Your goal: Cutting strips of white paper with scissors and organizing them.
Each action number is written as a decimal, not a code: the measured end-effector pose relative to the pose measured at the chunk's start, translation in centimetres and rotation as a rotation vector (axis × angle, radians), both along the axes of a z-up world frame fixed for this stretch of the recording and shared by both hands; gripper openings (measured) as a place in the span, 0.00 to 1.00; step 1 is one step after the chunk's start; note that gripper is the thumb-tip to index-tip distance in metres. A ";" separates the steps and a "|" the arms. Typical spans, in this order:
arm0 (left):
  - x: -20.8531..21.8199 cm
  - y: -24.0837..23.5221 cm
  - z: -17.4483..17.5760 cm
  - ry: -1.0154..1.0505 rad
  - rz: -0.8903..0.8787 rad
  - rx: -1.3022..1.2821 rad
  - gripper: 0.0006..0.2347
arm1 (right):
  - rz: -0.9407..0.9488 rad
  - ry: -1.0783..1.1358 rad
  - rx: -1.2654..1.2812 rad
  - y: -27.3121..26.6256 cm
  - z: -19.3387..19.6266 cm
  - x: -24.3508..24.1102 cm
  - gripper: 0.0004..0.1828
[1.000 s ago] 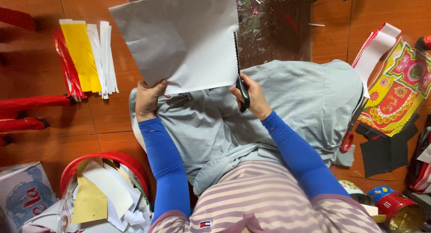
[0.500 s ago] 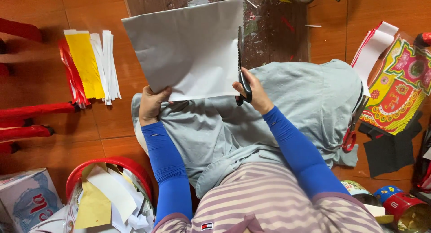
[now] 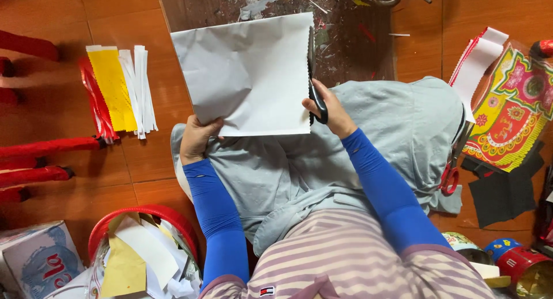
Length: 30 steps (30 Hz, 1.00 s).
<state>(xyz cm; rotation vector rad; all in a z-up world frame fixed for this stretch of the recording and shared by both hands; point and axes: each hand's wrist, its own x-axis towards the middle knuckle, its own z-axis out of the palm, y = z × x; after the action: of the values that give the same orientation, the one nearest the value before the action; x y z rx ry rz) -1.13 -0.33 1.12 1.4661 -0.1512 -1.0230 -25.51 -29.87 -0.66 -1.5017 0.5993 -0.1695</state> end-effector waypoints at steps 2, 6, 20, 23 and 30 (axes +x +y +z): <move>0.0 0.1 0.0 -0.007 -0.002 0.002 0.06 | -0.022 -0.115 -0.034 0.3 0.4 0.5 0.49; 0.2 0.5 -1.2 -0.015 -0.001 0.001 0.05 | -0.097 -0.063 -0.080 1.3 0.4 0.6 0.45; -0.1 -0.3 0.1 0.031 -0.042 -0.013 0.05 | -0.071 -0.054 -0.108 -1.3 1.3 2.9 0.40; 0.0 -0.3 -0.1 0.048 -0.025 0.026 0.06 | -0.153 -0.058 -0.064 -0.8 0.5 3.4 0.43; 0.2 -0.2 -1.0 -0.026 -0.009 0.037 0.06 | -0.167 -0.020 -0.069 -1.2 2.1 4.8 0.34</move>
<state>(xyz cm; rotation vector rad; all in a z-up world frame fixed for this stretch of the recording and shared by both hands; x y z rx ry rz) -0.88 -0.48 0.11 1.5136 -0.1582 -1.0195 -20.73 -31.12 1.45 -1.5145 0.7085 -0.3365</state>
